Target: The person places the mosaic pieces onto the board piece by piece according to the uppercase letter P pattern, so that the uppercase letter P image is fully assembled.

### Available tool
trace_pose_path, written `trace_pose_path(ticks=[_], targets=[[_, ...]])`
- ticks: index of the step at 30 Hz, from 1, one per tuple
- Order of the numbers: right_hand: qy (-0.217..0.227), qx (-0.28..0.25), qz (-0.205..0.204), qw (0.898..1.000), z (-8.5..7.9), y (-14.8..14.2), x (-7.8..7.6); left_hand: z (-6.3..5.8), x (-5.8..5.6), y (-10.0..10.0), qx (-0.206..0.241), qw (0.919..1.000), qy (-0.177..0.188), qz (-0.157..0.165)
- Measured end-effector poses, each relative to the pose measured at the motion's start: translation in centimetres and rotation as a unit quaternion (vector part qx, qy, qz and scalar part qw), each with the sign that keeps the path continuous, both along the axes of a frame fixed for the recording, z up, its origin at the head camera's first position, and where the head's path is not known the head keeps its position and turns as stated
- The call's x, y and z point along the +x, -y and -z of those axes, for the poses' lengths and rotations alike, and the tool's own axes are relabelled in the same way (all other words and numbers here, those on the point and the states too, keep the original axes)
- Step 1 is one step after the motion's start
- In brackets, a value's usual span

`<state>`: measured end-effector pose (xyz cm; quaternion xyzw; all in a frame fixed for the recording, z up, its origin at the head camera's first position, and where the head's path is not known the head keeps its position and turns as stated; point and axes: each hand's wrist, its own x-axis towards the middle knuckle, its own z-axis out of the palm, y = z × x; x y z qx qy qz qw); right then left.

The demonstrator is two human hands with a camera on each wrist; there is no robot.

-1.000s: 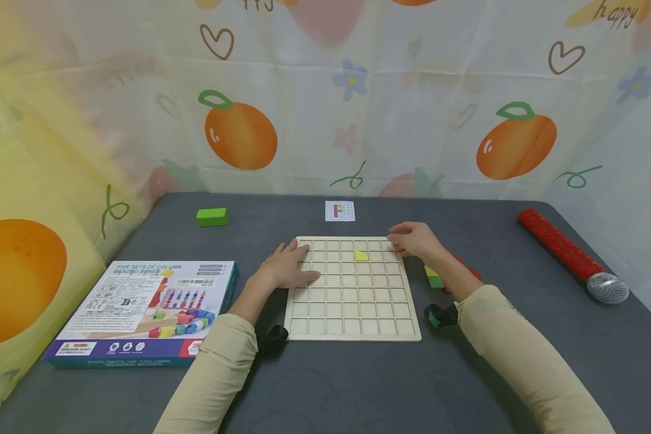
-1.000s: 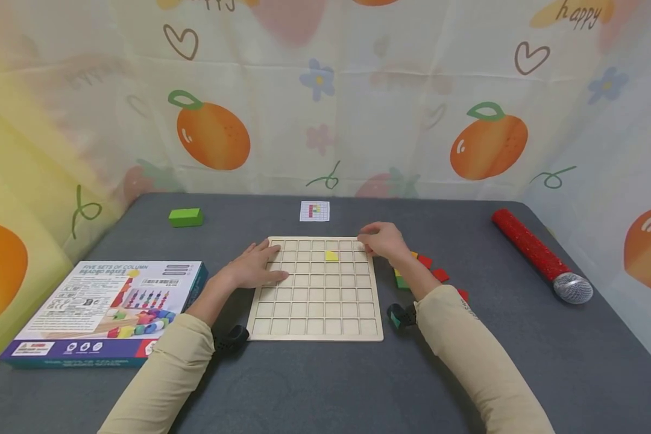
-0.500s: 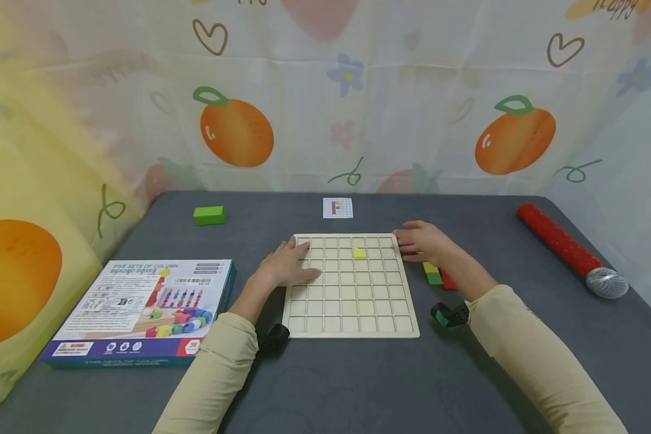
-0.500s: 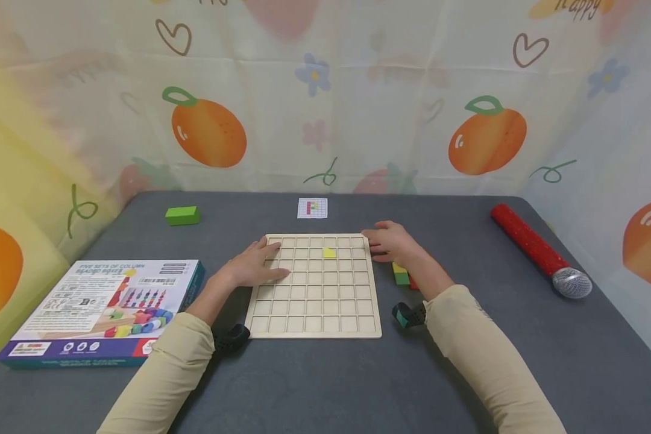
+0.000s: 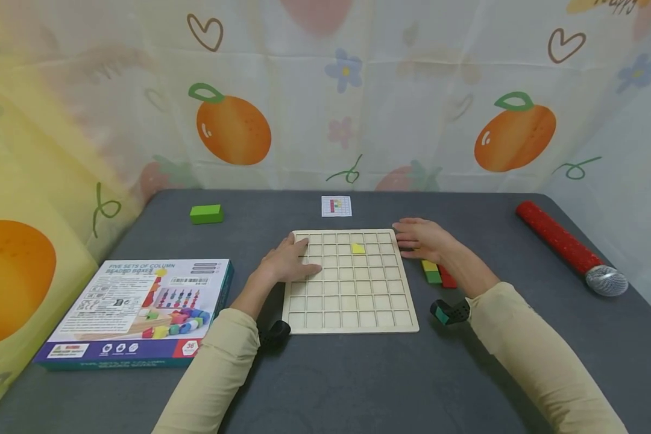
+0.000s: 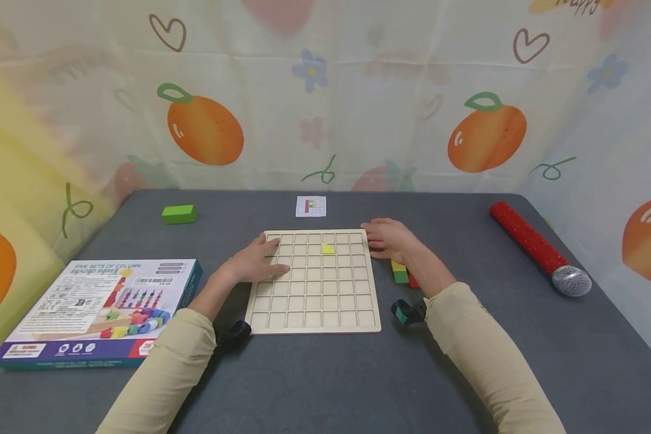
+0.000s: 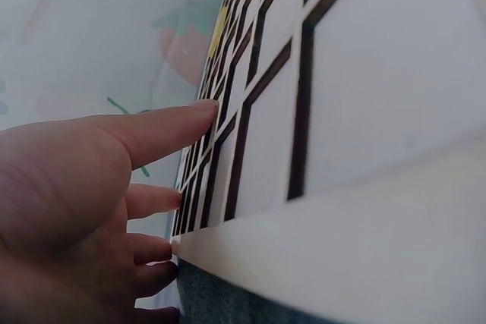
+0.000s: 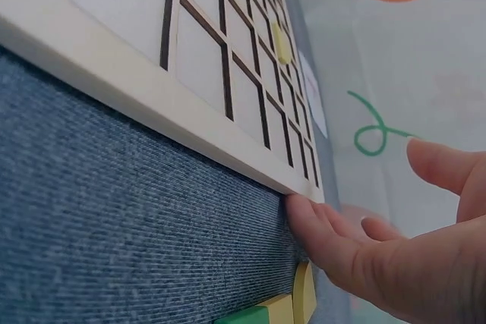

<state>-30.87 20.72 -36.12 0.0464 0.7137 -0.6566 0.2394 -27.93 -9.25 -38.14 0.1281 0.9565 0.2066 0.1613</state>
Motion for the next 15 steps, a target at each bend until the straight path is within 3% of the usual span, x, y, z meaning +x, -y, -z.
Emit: trace_pose_path(ticks=[15], targets=[[0.014, 0.001, 0.004, 1.000, 0.3, -0.5, -1.0, 0.1, -0.5, -0.2, 0.002, 1.0000, -0.003, -0.010]])
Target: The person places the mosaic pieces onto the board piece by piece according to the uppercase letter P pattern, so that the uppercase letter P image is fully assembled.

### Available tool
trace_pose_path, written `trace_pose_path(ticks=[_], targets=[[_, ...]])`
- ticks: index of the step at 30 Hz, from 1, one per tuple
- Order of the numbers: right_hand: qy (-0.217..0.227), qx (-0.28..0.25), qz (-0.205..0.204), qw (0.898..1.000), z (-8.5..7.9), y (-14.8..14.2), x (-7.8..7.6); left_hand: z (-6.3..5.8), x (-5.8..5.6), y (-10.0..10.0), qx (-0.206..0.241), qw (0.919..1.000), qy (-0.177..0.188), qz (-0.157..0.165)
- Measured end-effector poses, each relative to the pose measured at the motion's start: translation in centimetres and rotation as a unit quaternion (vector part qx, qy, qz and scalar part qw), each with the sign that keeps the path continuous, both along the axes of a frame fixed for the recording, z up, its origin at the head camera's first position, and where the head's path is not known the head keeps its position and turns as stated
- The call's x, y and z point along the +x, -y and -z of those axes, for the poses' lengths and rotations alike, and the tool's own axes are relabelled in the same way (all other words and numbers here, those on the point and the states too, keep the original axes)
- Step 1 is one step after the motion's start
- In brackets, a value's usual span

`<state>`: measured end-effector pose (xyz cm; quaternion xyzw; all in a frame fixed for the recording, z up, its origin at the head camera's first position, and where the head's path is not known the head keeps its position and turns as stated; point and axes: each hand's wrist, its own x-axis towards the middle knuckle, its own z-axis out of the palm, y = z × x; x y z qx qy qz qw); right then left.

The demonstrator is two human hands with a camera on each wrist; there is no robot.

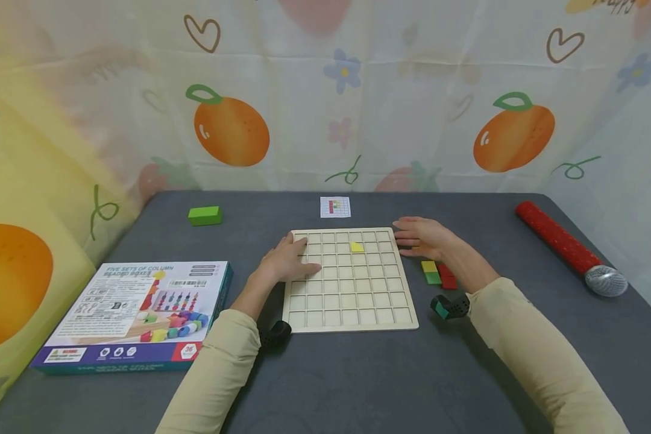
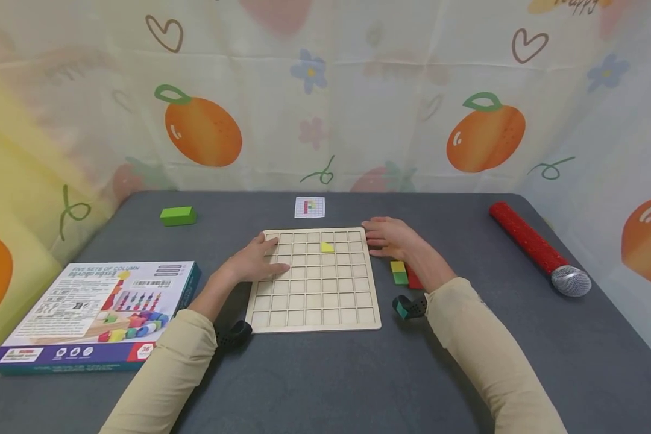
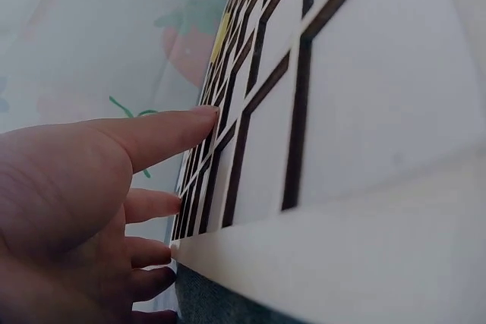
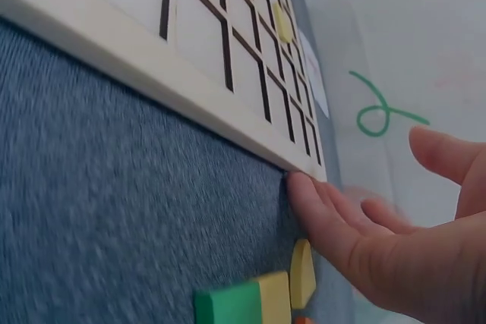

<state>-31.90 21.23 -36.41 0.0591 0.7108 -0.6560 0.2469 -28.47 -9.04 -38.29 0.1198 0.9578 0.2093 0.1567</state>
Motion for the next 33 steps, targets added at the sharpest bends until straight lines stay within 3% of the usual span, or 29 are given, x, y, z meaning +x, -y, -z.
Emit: trace_pose_path(ticks=[15, 25, 29, 33], targets=[[-0.055, 0.056, -0.108, 0.991, -0.3, -3.0, -0.1, 0.2, 0.0, 0.2, 0.001, 1.0000, -0.006, -0.002], [-0.095, 0.094, -0.131, 0.982, 0.1, -4.9, 0.2, 0.1, 0.3, -0.1, -0.001, 0.9999, -0.009, -0.005], [-0.117, 0.125, -0.156, 0.973, 0.4, -5.5, 0.6, 0.0, 0.3, -0.1, -0.001, 0.9999, -0.009, -0.006], [-0.151, 0.166, -0.194, 0.955, 0.8, -6.0, 0.9, 0.0, 0.4, 0.1, 0.002, 1.0000, -0.006, -0.005]])
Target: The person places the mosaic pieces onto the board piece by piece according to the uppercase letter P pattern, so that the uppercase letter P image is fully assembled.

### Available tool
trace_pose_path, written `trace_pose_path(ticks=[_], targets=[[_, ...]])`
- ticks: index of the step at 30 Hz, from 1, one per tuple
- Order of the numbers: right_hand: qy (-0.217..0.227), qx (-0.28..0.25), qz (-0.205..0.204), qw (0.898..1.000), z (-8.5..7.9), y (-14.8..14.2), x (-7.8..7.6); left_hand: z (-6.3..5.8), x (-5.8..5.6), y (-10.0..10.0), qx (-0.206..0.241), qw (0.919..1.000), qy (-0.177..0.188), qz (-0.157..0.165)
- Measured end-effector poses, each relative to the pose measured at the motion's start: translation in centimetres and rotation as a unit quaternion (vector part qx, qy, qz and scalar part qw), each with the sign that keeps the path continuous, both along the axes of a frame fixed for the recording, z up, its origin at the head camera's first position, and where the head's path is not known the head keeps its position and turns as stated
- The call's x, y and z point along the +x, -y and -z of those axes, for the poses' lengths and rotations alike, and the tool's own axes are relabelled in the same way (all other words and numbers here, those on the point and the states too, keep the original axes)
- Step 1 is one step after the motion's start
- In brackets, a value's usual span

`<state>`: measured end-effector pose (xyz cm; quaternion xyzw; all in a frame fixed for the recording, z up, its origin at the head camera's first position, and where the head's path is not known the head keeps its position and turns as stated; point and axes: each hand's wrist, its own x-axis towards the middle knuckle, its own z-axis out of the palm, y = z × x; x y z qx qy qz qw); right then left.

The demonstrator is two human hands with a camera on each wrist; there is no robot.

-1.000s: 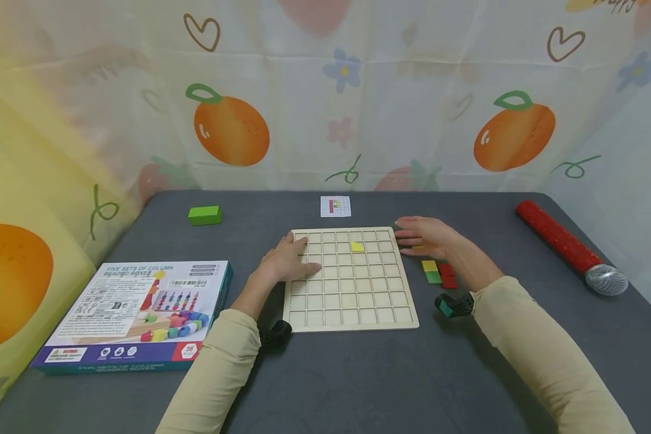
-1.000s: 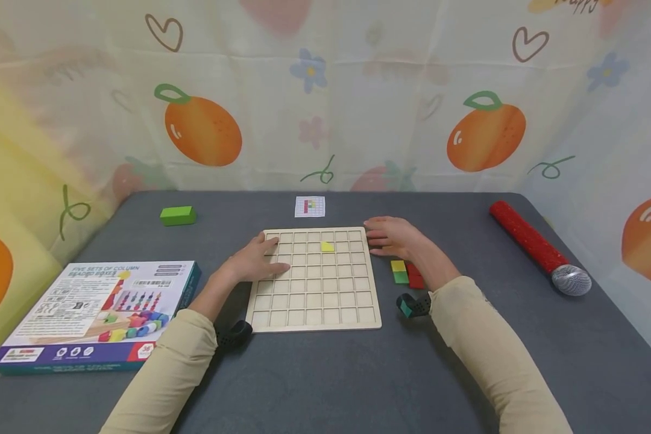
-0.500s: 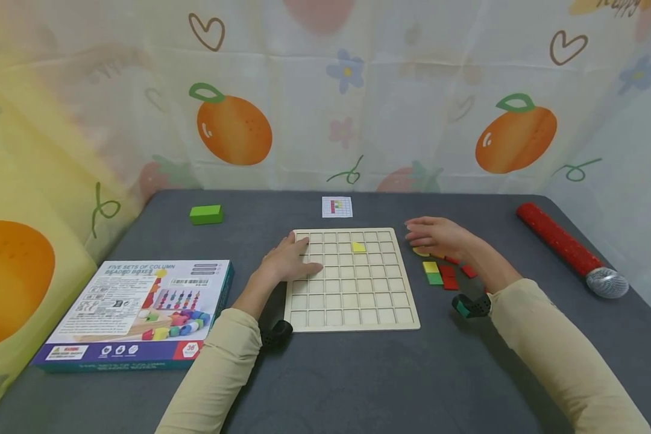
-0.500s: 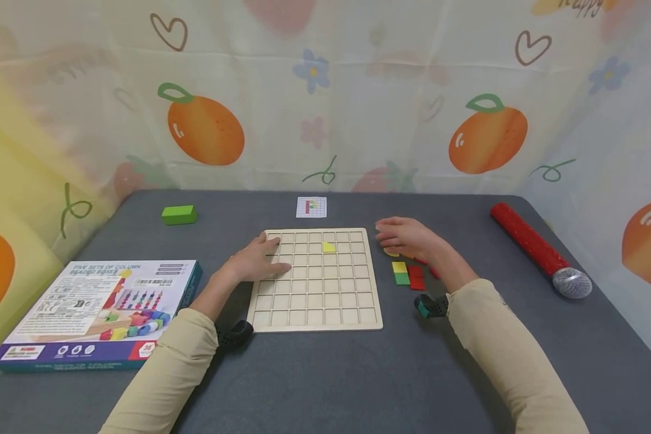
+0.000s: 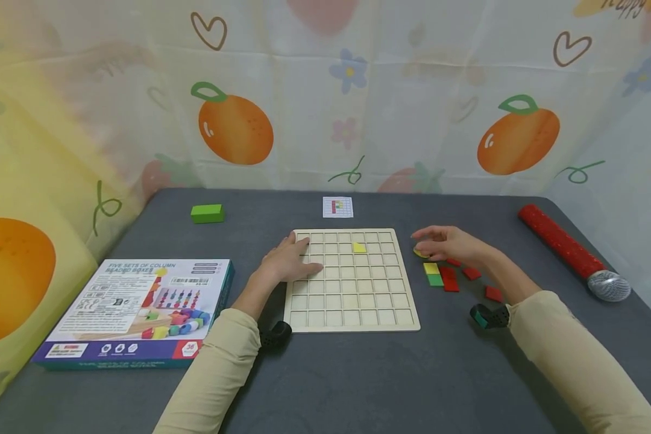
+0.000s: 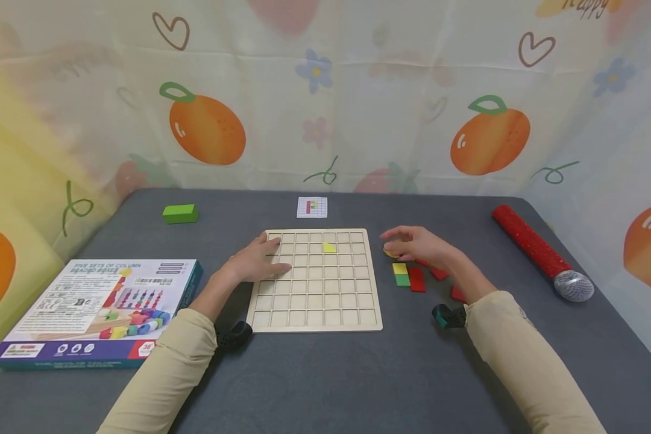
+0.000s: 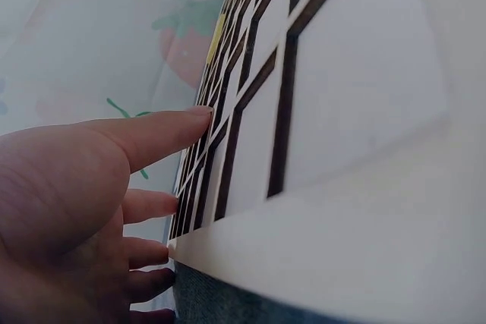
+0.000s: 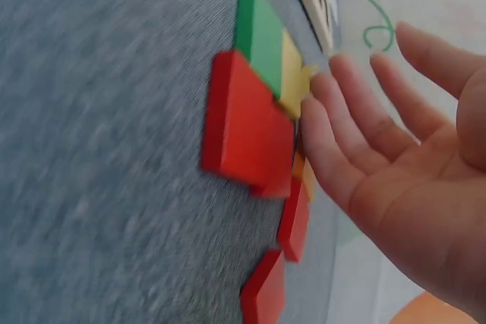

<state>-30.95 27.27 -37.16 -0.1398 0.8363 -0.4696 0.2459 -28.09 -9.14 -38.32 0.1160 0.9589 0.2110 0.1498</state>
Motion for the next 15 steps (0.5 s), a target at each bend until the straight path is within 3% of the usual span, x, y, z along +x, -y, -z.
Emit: trace_pose_path(ticks=[6, 15], targets=[[-0.041, 0.010, -0.048, 0.998, 0.4, -0.5, 0.7, 0.1, 0.0, 0.1, -0.001, 1.0000, 0.000, 0.004], [-0.072, 0.020, -0.073, 0.994, 0.4, -0.8, 1.3, 0.3, -0.2, 0.1, -0.006, 1.0000, -0.002, 0.003]])
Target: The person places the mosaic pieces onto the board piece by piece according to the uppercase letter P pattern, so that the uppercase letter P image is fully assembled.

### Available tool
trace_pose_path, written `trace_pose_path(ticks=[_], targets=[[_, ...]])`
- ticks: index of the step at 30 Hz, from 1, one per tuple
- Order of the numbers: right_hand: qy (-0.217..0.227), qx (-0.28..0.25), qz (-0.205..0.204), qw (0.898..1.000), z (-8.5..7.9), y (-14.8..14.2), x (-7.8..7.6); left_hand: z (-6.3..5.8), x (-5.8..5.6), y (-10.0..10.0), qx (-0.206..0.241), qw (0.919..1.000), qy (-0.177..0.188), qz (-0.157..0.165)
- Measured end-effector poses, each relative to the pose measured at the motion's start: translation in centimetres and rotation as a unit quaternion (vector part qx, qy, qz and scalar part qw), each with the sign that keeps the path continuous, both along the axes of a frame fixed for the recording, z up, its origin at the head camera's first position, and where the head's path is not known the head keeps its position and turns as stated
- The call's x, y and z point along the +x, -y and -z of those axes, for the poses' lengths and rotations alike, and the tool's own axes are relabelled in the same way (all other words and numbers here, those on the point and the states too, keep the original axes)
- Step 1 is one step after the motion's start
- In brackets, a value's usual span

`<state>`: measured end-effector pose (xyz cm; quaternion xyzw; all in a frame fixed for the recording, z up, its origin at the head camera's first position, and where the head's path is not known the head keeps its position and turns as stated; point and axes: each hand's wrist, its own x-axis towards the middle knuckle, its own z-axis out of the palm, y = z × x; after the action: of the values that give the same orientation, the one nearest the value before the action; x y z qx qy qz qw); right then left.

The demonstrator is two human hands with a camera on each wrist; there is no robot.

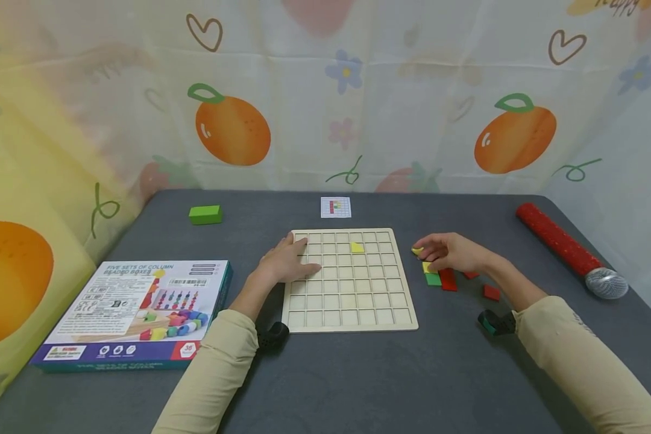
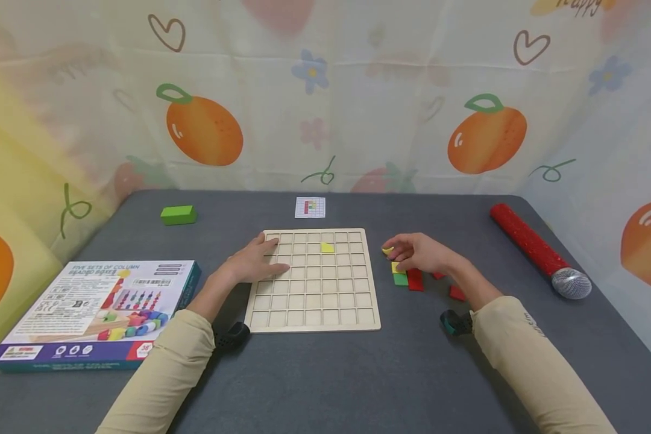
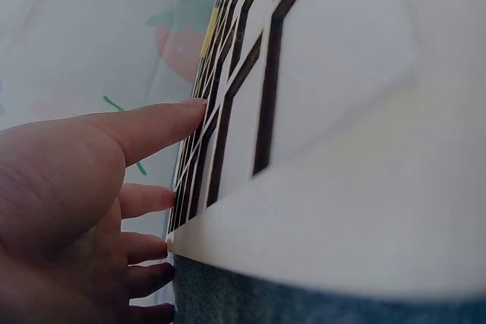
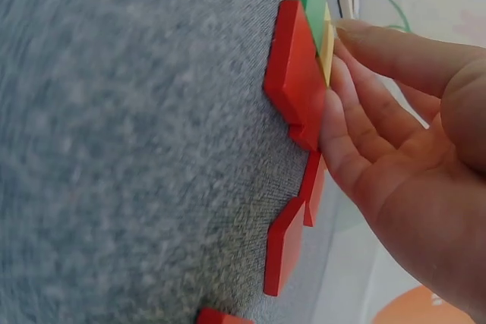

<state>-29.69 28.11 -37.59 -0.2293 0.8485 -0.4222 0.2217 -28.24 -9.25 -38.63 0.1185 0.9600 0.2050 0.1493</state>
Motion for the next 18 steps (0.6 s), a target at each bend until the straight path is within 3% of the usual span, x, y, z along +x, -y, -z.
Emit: trace_pose_path(ticks=[18], targets=[[-0.062, 0.026, -0.030, 0.997, 0.28, -0.61, 0.03, -0.04, 0.23, 0.18, 0.007, 1.0000, -0.001, 0.003]])
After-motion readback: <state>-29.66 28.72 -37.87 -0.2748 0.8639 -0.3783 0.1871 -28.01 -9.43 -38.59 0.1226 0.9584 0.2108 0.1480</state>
